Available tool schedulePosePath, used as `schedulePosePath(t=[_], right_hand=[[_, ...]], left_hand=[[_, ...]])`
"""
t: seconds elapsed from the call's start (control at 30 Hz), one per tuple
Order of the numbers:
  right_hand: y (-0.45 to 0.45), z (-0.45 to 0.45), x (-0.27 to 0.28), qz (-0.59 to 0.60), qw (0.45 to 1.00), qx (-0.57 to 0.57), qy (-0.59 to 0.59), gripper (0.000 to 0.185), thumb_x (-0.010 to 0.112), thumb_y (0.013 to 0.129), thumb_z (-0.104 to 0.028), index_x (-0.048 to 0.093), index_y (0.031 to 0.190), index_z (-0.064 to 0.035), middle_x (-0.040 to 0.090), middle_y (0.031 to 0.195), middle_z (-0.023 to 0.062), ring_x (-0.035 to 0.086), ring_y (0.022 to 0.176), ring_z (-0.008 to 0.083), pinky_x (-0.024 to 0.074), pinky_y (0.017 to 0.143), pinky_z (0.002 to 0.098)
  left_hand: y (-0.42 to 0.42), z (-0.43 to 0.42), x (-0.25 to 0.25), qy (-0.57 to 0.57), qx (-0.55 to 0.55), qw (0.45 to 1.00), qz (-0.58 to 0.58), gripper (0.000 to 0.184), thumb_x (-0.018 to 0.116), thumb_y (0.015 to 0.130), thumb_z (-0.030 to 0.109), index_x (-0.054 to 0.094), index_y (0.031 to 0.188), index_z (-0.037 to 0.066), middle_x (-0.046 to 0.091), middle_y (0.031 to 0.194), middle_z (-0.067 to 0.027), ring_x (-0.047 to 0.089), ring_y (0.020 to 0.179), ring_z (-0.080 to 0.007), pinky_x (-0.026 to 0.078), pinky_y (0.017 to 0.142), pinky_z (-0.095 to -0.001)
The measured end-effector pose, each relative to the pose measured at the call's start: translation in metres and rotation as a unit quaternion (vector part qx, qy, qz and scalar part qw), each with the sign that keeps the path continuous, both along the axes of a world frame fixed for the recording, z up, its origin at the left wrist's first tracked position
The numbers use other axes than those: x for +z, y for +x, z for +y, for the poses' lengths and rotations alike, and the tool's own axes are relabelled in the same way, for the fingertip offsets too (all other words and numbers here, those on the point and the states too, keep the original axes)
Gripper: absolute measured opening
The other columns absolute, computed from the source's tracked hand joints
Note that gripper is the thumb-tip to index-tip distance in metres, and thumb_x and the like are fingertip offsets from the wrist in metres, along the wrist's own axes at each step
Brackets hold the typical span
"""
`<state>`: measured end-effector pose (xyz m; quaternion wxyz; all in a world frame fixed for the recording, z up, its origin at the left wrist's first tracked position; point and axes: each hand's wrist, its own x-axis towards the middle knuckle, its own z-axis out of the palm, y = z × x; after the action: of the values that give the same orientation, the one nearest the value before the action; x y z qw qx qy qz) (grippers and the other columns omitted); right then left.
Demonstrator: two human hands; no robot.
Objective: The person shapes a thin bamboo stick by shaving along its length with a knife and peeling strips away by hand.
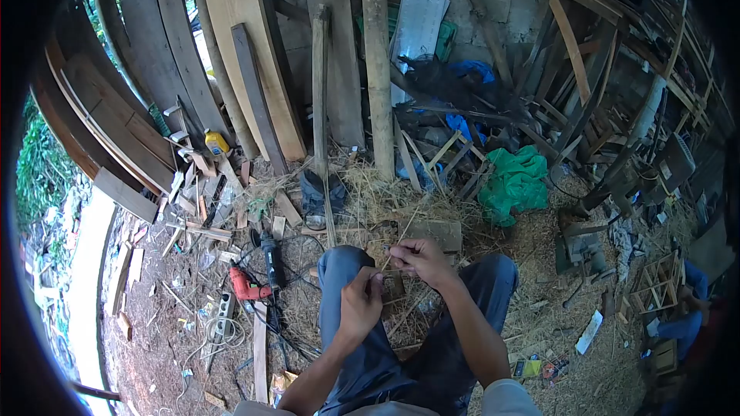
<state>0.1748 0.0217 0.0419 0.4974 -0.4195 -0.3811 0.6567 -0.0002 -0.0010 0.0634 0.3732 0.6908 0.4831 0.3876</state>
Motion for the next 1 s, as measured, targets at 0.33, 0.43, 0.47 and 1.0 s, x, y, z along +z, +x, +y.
schedulePosePath(t=[0.33, 0.43, 0.47, 1.0], right_hand=[[0.039, 0.008, -0.009, 0.001, 0.992, -0.121, -0.041, 0.024, 0.058, 0.092, -0.023, 0.063, 0.094, 0.0009, 0.051, 0.066, -0.0049, 0.037, 0.050, 0.0020, 0.0259, 0.044, 0.0190], [0.043, 0.008, -0.011, 0.017, 0.991, -0.127, -0.035, 0.025, 0.059, 0.092, -0.023, 0.063, 0.097, 0.0009, 0.051, 0.067, -0.0049, 0.036, 0.050, 0.0018, 0.0259, 0.044, 0.0190], [0.043, 0.007, -0.010, 0.023, 0.991, -0.128, -0.028, 0.025, 0.059, 0.091, -0.023, 0.063, 0.098, 0.0009, 0.051, 0.067, -0.0048, 0.036, 0.050, 0.0017, 0.0260, 0.044, 0.0189], [0.003, 0.004, -0.010, -0.004, 0.999, -0.012, -0.040, 0.020, 0.056, 0.092, -0.014, 0.063, 0.098, 0.0034, 0.054, 0.068, -0.0025, 0.036, 0.049, 0.0027, 0.0277, 0.043, 0.0187]], left_hand=[[-0.011, -0.009, -0.002, -0.070, -0.032, 0.997, -0.011, 0.012, 0.054, 0.091, 0.010, 0.061, 0.091, 0.000, 0.057, 0.070, -0.0019, 0.048, 0.063, -0.0083, 0.040, 0.060, -0.0243], [-0.016, -0.006, -0.012, -0.071, -0.051, 0.995, -0.055, 0.011, 0.054, 0.090, 0.007, 0.061, 0.091, -0.001, 0.060, 0.068, -0.0054, 0.050, 0.060, -0.0081, 0.041, 0.056, -0.0256], [-0.017, -0.004, -0.013, -0.070, -0.050, 0.995, -0.056, 0.011, 0.054, 0.090, 0.007, 0.061, 0.091, -0.001, 0.060, 0.068, -0.0054, 0.050, 0.060, -0.0081, 0.041, 0.056, -0.0256], [-0.006, 0.008, -0.025, -0.196, -0.044, 0.962, -0.187, 0.015, 0.052, 0.094, 0.016, 0.060, 0.092, 0.003, 0.045, 0.065, 0.0037, 0.032, 0.044, -0.0018, 0.023, 0.040, -0.0211]])
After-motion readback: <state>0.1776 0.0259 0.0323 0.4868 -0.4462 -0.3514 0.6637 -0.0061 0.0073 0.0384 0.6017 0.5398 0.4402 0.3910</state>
